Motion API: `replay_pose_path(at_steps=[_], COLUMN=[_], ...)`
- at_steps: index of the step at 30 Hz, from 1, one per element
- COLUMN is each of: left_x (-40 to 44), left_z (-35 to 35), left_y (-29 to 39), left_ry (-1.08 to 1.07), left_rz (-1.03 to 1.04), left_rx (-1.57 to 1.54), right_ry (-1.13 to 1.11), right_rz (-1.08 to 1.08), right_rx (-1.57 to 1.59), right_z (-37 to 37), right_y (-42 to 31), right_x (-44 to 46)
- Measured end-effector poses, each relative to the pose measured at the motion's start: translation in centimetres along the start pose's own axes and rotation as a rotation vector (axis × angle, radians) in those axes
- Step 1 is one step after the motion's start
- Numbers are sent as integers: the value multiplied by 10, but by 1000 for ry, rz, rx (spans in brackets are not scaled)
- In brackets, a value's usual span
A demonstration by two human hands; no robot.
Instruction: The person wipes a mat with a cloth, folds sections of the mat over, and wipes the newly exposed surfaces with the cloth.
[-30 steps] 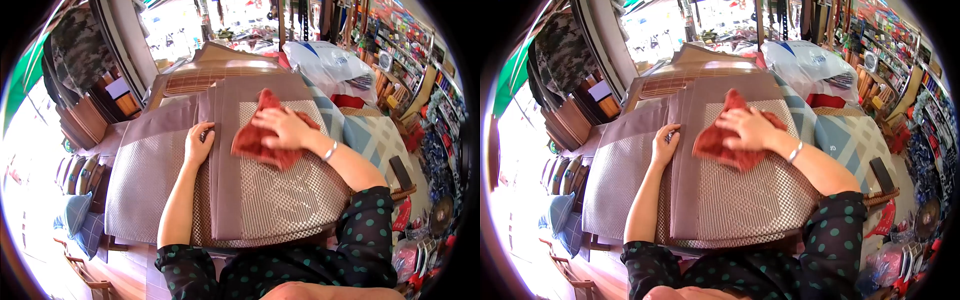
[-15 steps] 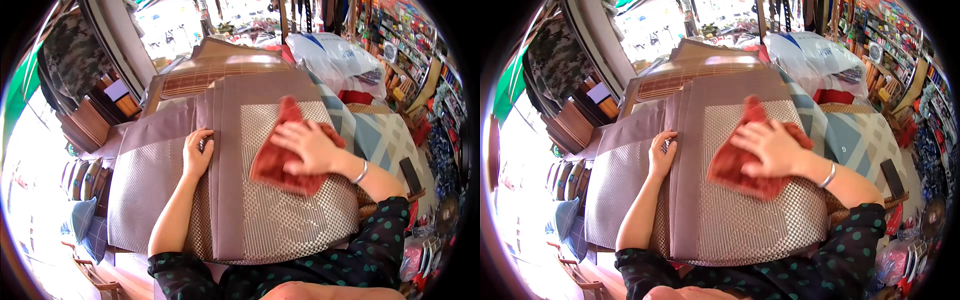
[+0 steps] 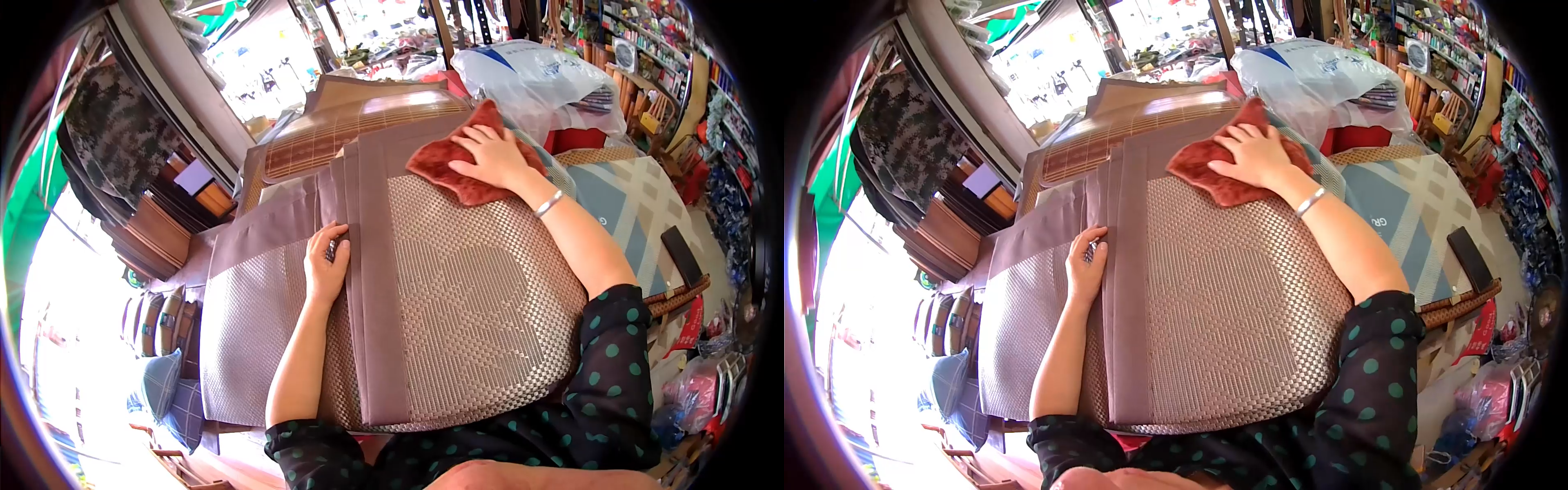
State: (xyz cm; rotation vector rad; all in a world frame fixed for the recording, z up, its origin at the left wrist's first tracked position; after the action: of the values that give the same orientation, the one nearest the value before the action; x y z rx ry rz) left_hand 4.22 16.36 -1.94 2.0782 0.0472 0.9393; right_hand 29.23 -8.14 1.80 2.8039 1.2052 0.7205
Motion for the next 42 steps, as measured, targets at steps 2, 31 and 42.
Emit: replay_pose_path(at_steps=[2,31,42], left_x=[0,-2,-6], left_z=[-1,0,-2], left_y=[1,1,-10], left_ry=[-5,-32,-27], left_rz=[6,-20,-88], left_rx=[13,-35,-163], right_ry=[32,-55,42], right_rz=[34,54,-826], right_rx=[-23,-88,363], right_z=[7,2,-73], right_y=[5,-11,-176], right_x=[-8,1,-84])
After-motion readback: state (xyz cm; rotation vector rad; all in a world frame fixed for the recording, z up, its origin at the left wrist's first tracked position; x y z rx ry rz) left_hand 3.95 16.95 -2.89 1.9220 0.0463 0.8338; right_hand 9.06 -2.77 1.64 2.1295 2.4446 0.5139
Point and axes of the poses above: each hand's wrist, its own x-axis towards the middle knuckle, its own z-axis out of the palm, y = z × x, the point moved 7 cm from there along x, towards the middle knuckle, and after that the axes turned 13 degrees about -x, right-handed, at the moved point
